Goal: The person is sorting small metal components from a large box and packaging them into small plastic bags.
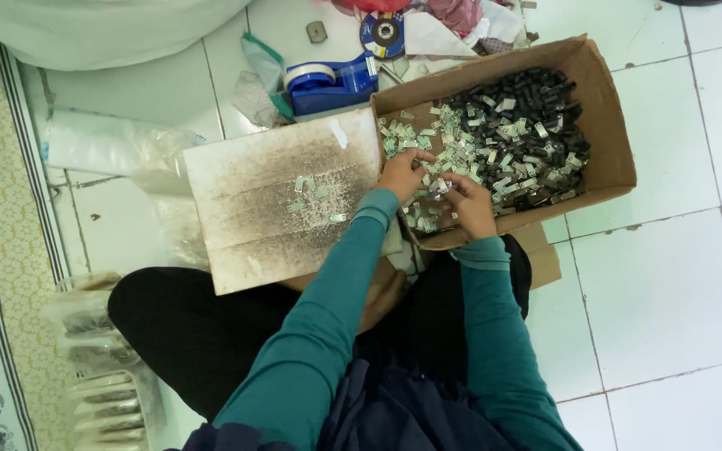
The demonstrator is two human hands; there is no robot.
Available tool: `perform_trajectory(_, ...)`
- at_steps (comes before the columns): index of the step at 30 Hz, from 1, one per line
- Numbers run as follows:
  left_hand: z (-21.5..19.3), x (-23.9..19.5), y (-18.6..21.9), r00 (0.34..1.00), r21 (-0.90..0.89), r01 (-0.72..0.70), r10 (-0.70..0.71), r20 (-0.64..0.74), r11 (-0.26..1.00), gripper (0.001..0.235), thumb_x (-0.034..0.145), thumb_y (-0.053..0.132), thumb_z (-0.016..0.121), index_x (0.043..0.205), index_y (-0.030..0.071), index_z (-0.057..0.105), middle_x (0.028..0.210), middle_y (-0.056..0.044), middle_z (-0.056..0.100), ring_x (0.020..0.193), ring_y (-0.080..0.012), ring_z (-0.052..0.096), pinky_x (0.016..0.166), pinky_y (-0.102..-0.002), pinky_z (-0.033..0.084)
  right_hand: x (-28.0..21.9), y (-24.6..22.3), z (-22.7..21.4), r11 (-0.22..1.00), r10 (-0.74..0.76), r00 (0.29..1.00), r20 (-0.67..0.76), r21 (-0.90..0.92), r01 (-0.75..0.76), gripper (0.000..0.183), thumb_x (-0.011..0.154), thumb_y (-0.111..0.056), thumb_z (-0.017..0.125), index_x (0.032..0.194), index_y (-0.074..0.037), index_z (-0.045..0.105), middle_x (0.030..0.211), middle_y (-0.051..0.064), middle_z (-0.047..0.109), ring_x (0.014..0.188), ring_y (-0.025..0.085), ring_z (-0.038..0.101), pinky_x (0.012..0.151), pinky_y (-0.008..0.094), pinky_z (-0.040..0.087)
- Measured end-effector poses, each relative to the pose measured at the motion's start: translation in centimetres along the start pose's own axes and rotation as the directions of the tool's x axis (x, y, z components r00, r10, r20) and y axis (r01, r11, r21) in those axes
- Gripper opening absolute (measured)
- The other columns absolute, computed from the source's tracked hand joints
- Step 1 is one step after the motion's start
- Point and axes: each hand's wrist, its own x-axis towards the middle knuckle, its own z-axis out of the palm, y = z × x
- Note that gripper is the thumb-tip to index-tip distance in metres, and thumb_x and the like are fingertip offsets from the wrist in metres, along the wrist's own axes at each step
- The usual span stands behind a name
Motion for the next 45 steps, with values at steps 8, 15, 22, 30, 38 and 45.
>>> perform_trajectory(8, -0.9, -1.2, 1.3, 0.999, -0.071, 0.019, -0.017, 0.031, 0.997, 0.031, 0.102, 0.007, 0.052, 0.13, 0.009, 0.065, 0.104, -0.018, 0.067, 0.087, -0.0248, 0.075, 0.076, -0.041, 0.065, -1.1, -0.6, -0.3, 0.977, -0.082, 0.996, 0.023, 0.202, 0.076, 0.041, 0.101, 0.006, 0.053, 0.141, 0.003, 0.06, 0.099, 0.019, 0.068, 0.091, 0.018, 0.067, 0.076, 0.028, 0.061)
perform_trajectory(15, -1.5, -2.8, 4.0, 0.988, -0.344, 0.153, -0.136, 0.072, 0.926, 0.034, 0.101, 0.009, 0.053, 0.131, 0.002, 0.067, 0.112, -0.031, 0.062, 0.101, -0.035, 0.069, 0.084, -0.047, 0.068, -2.1, -1.9, 0.1, 0.947, -0.089, 0.995, 0.037, 0.313, 0.073, 0.048, 0.097, 0.01, 0.051, 0.145, 0.002, 0.057, 0.105, 0.016, 0.067, 0.097, 0.022, 0.07, 0.082, 0.029, 0.063)
perform_trajectory(22, -1.4, -2.2, 3.5, 0.984, -0.342, 0.174, -0.151, 0.094, 0.923, 0.034, 0.099, 0.011, 0.056, 0.13, 0.004, 0.068, 0.11, -0.029, 0.062, 0.099, -0.0331, 0.067, 0.082, -0.044, 0.071, -1.1, -0.4, -0.2, 0.938, -0.06, 0.997, 0.04, 0.345, 0.043, 0.051, 0.093, 0.012, 0.049, 0.143, 0.003, 0.059, 0.108, 0.02, 0.069, 0.094, 0.023, 0.072, 0.083, 0.033, 0.066)
perform_trajectory(30, -1.5, -2.8, 4.5, 0.979, -0.332, 0.203, -0.181, 0.099, 0.921, 0.034, 0.099, 0.008, 0.054, 0.129, 0.005, 0.069, 0.111, -0.028, 0.063, 0.1, -0.0322, 0.066, 0.084, -0.043, 0.07, -0.7, -0.5, -0.1, 0.928, -0.035, 0.999, 0.042, 0.373, 0.016, 0.052, 0.091, 0.013, 0.047, 0.14, 0.003, 0.061, 0.104, 0.023, 0.069, 0.093, 0.028, 0.072, 0.082, 0.041, 0.067)
perform_trajectory(38, -1.4, -2.0, 2.9, 0.982, -0.346, 0.18, -0.148, 0.116, 0.921, 0.037, 0.098, 0.009, 0.057, 0.134, 0.004, 0.065, 0.108, -0.024, 0.063, 0.097, -0.0266, 0.064, 0.086, -0.042, 0.069, -1.1, -1.7, 0.0, 0.932, -0.052, 0.996, 0.079, 0.363, 0.02, 0.061, 0.086, 0.017, 0.039, 0.142, 0.005, 0.059, 0.107, 0.026, 0.067, 0.096, 0.03, 0.071, 0.086, 0.045, 0.067)
perform_trajectory(45, -0.6, -1.0, 1.3, 0.99, 0.112, 0.033, -0.048, 0.136, 0.993, 0.049, 0.088, 0.016, 0.078, 0.135, 0.018, 0.065, 0.124, -0.022, 0.065, 0.12, -0.0391, 0.066, 0.097, -0.051, 0.063, -1.1, -2.0, 0.2, 0.933, -0.015, 0.994, 0.107, 0.359, -0.025, 0.069, 0.08, 0.017, 0.039, 0.145, 0.005, 0.055, 0.111, 0.019, 0.067, 0.099, 0.03, 0.071, 0.091, 0.05, 0.065)
